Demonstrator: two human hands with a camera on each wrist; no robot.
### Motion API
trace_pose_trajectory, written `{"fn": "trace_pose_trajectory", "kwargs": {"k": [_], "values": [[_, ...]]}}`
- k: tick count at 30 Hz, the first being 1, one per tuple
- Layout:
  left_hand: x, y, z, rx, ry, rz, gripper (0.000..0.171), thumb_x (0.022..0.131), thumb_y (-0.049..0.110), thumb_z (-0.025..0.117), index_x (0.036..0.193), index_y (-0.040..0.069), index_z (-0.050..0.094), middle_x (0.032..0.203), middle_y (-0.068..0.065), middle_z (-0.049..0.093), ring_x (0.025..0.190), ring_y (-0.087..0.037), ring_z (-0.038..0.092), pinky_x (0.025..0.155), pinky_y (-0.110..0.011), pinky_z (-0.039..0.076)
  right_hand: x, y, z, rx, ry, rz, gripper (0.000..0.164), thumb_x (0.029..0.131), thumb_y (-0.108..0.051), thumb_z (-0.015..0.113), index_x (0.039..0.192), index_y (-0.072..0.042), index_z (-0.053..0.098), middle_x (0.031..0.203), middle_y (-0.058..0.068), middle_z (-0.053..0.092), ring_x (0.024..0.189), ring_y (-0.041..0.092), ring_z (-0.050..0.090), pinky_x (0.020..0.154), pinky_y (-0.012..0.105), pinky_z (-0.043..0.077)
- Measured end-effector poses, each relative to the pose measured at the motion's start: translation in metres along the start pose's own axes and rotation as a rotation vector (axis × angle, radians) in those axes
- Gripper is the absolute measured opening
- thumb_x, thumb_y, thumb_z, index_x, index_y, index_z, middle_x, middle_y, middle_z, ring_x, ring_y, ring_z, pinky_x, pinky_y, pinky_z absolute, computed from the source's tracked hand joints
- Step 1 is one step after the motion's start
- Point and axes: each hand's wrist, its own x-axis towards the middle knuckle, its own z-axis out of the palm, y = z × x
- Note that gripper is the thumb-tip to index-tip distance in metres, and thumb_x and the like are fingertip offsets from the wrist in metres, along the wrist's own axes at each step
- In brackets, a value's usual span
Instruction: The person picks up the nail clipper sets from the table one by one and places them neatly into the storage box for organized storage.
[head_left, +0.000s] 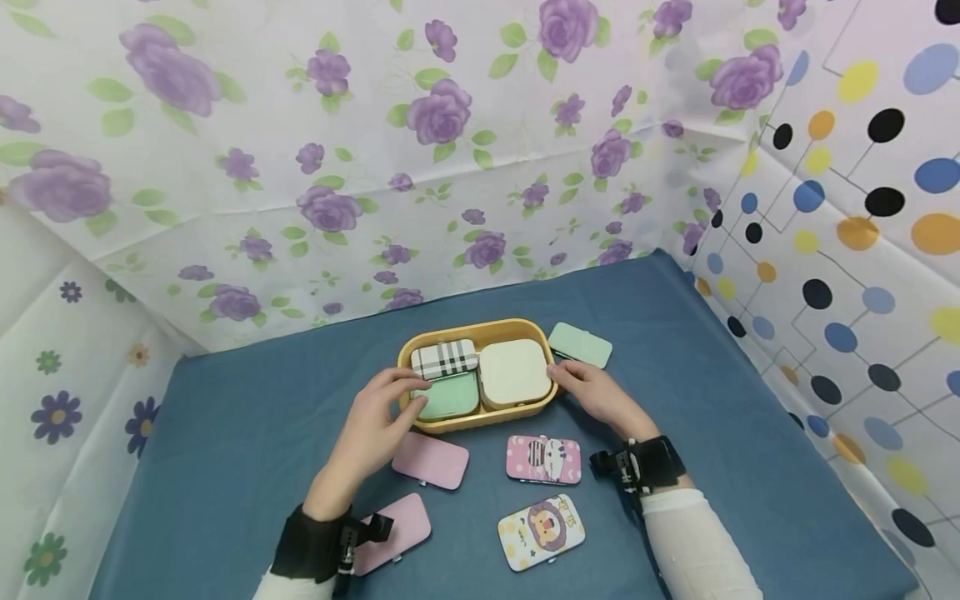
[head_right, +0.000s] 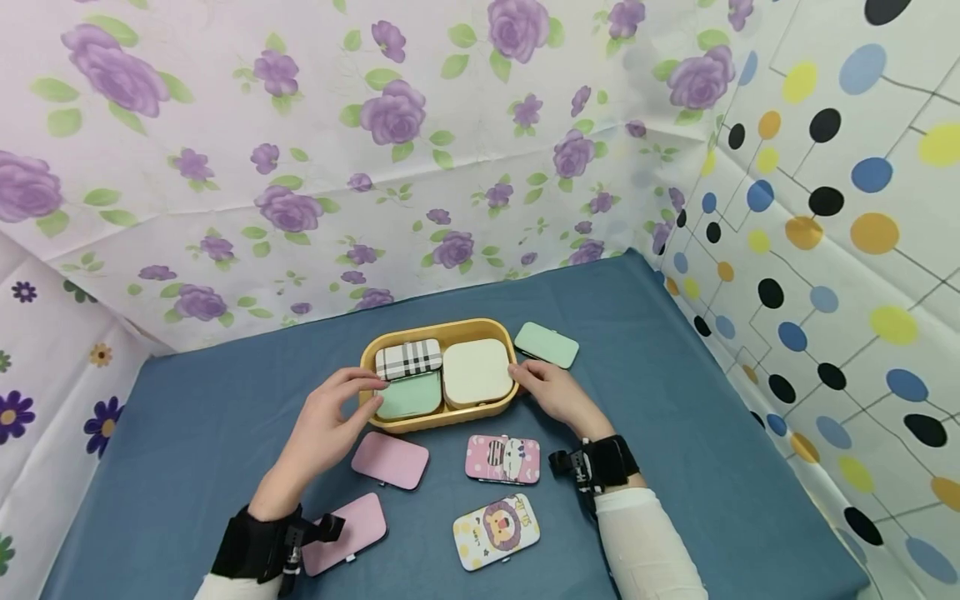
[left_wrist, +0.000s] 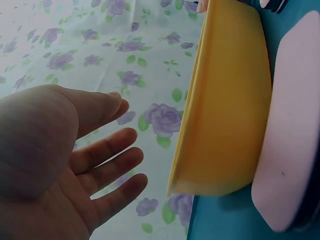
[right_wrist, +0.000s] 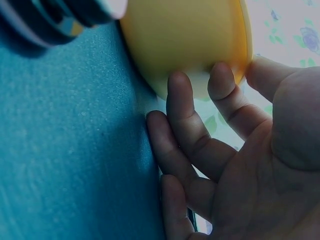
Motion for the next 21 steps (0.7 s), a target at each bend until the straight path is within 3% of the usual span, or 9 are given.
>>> {"fn": "trace_pose_trajectory", "kwargs": {"k": [11, 16, 21], "values": [[-0.039, -0.001, -0.010, 0.048, -0.048, -0.090, 0.015, 0.094, 0.019, 0.072, 0.108, 0.020, 0.073, 0.111, 0.008, 0.061, 0.105, -0.015, 0.059, 0.082, -0.042, 0.050, 0.000, 0.000, 0.000, -0.004, 0.001, 0.016, 0.055, 0.092, -0.072, 0.047, 0.097, -0.020, 0.066, 0.102, 0.006, 0.060, 0.093, 0.025, 0.055, 0.080, 0.040, 0.038], [-0.057, -0.004, -0.012, 0.066, -0.111, -0.143, 0.017, 0.093, 0.025, 0.072, 0.110, 0.022, 0.072, 0.109, 0.013, 0.060, 0.103, -0.016, 0.060, 0.079, -0.040, 0.050, 0.001, 0.001, 0.000, -0.005, 0.005, 0.008, 0.055, 0.092, -0.071, 0.047, 0.097, -0.020, 0.066, 0.102, 0.005, 0.060, 0.093, 0.025, 0.055, 0.080, 0.041, 0.038], [-0.077, -0.008, -0.012, 0.054, -0.167, -0.151, 0.024, 0.088, 0.027, 0.078, 0.110, 0.020, 0.072, 0.107, 0.013, 0.062, 0.101, -0.014, 0.061, 0.082, -0.040, 0.052, 0.001, 0.001, 0.000, -0.003, 0.002, 0.008, 0.054, 0.093, -0.070, 0.048, 0.097, -0.020, 0.066, 0.102, 0.005, 0.060, 0.093, 0.025, 0.054, 0.080, 0.041, 0.038]]}}
